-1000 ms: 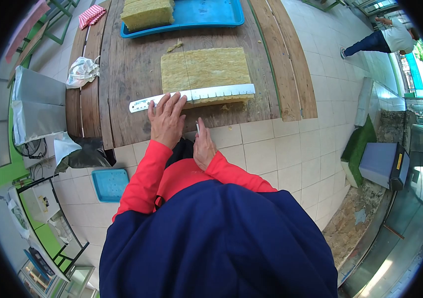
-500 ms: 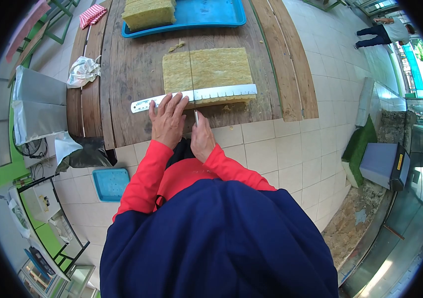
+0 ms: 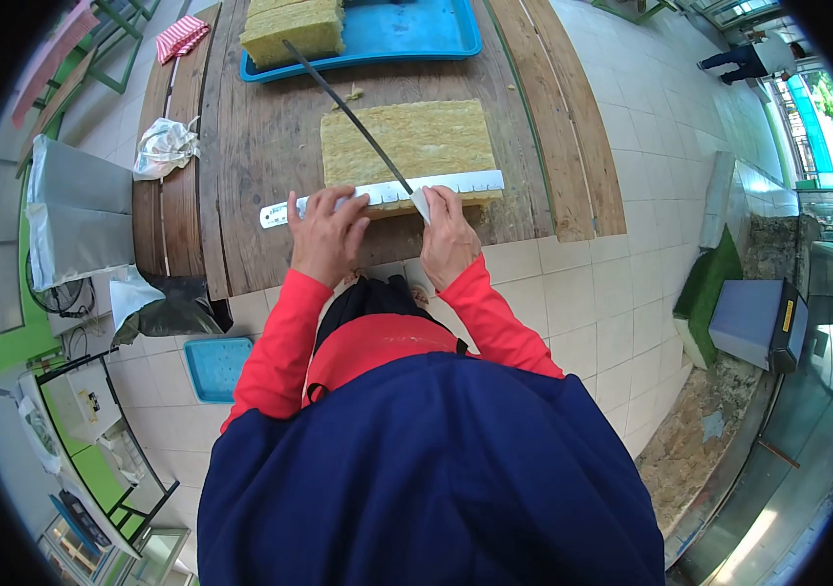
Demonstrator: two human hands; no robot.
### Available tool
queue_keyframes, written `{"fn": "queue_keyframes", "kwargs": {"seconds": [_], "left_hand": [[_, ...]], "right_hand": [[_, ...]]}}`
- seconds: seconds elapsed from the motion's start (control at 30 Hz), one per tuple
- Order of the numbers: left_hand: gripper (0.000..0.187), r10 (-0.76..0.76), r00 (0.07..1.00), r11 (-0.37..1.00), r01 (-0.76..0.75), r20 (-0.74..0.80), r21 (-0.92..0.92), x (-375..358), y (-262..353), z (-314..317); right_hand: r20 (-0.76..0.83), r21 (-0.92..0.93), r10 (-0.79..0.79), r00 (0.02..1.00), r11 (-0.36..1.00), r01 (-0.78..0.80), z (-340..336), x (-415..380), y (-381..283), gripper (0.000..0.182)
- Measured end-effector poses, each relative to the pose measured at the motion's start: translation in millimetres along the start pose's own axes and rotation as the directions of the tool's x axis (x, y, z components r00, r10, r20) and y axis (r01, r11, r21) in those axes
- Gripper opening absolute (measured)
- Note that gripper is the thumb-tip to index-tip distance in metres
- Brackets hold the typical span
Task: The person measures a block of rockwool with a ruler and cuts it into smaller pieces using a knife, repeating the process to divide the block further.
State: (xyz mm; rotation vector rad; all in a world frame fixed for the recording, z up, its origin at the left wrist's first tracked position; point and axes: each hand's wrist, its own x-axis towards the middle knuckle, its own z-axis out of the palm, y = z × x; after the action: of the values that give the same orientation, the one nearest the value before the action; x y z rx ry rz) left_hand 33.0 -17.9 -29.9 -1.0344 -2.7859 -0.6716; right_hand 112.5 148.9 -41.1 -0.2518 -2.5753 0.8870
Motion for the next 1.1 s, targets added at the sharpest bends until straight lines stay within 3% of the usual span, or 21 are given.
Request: {"fn": "queue_keyframes", "kwargs": {"seconds": [0.1, 0.17, 0.23, 0.37, 0.43, 0.53, 0.7, 0.73, 1.1], "left_hand": [[0.025, -0.102, 0.991, 0.990, 0.092, -0.092, -0.107, 12, -19, -4], [0.021, -0.143, 0.983, 0.987, 0.134, -0.112, -0.085, 22, -32, -12], [0.029, -0.349, 0.925, 0.911, 0.373, 0.154, -0.178, 28, -47, -15], [0.042, -0.318, 0.897, 0.935, 0.351, 0.308, -0.056, 40, -58, -23], [0.048, -0.355, 0.812, 0.910, 0.414, 0.464, -0.029, 47, -59, -27], [0.048, -0.343, 0.814, 0.917, 0.397, 0.468, -0.018, 50, -59, -28], [0.047, -0.353, 0.810, 0.909, 0.415, 0.468, -0.033, 49, -59, -27], [0.047, -0.355, 0.811, 0.907, 0.418, 0.464, -0.037, 48, -59, -27], [0.048, -0.341, 0.828, 0.915, 0.401, 0.445, -0.045, 46, -62, -23]], "right_hand": [[0.012, -0.002, 0.000, 1.000, 1.000, 0.000, -1, 0, 1, 0.038], [0.015, -0.003, 0.006, 1.000, 1.000, -0.006, -2, 0, 0, 0.037], [0.019, -0.004, 0.013, 1.000, 1.000, -0.013, -2, 0, -2, 0.037], [0.022, -0.010, 0.023, 1.000, 1.000, -0.022, -2, 0, -3, 0.037], [0.020, -0.014, 0.028, 0.999, 1.000, -0.028, -1, -1, -4, 0.037], [-0.029, 0.012, 0.041, 0.999, 0.999, -0.041, -1, -7, -14, 0.033], [0.095, 0.338, 0.100, 0.990, 0.933, -0.126, 22, -46, -24, 0.030], [0.163, 0.348, 0.124, 0.979, 0.921, -0.174, 29, -53, -23, 0.031], [0.253, 0.364, 0.204, 0.946, 0.885, -0.289, 58, -72, -27, 0.030]]}}
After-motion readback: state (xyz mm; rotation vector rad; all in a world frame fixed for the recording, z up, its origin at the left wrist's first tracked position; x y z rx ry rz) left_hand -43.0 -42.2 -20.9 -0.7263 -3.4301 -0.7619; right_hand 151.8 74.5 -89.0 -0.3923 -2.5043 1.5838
